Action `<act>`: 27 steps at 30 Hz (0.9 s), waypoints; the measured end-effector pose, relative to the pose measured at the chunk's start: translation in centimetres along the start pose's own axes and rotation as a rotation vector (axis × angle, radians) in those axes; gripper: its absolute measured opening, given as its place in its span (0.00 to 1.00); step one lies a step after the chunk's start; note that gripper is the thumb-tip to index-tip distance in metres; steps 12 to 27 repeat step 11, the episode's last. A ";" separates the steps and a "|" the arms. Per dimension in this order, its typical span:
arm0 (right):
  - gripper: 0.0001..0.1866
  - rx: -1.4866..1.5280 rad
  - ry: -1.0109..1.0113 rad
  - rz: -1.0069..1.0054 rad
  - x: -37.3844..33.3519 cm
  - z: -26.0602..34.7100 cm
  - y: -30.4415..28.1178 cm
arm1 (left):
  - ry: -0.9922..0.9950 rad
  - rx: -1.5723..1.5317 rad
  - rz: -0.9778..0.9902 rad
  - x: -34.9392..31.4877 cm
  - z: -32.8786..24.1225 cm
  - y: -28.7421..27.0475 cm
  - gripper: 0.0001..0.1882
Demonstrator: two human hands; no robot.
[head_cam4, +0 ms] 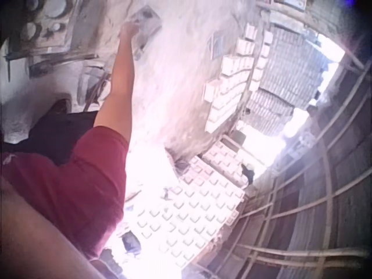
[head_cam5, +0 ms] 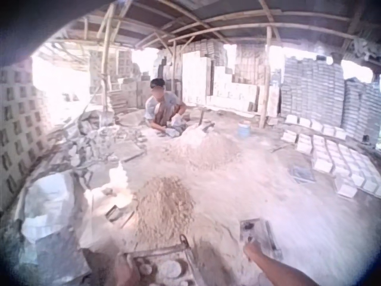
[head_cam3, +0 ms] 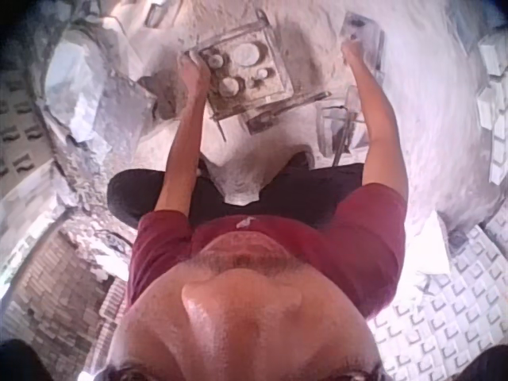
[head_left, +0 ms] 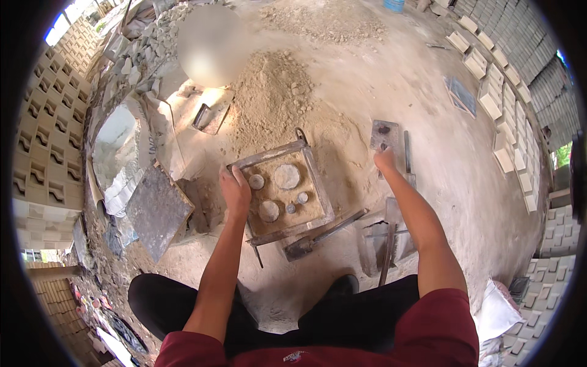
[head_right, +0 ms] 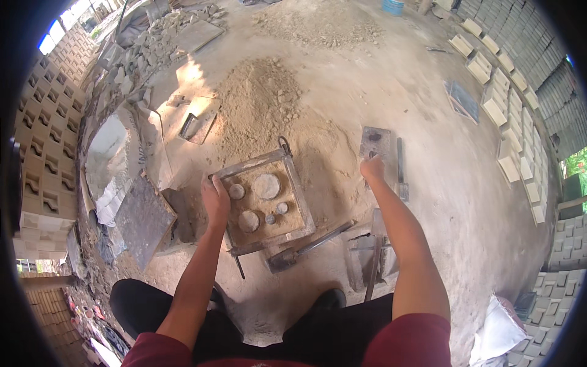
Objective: The person scoops sand mixture into a block mold using a small shovel, packs it down by hand and with a metal rod, and taps around the mold.
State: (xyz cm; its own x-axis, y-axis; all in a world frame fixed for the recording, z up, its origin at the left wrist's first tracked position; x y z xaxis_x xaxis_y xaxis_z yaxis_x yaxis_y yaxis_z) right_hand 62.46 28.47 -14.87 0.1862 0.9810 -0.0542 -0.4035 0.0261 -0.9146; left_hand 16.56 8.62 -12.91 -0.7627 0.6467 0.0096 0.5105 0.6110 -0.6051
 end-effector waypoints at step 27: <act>0.29 0.079 -0.146 0.214 -0.3 5.3 2.6 | 0.342 0.421 0.261 -0.3 -4.5 1.6 0.36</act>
Point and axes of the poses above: each hand's wrist, its own x-axis towards the middle knuckle, its own y-axis out of the palm, z = x × y, the point moved 5 cm from there along x, towards the middle knuckle, and after that the axes turned 6 degrees about -y, right-handed, at the moved point
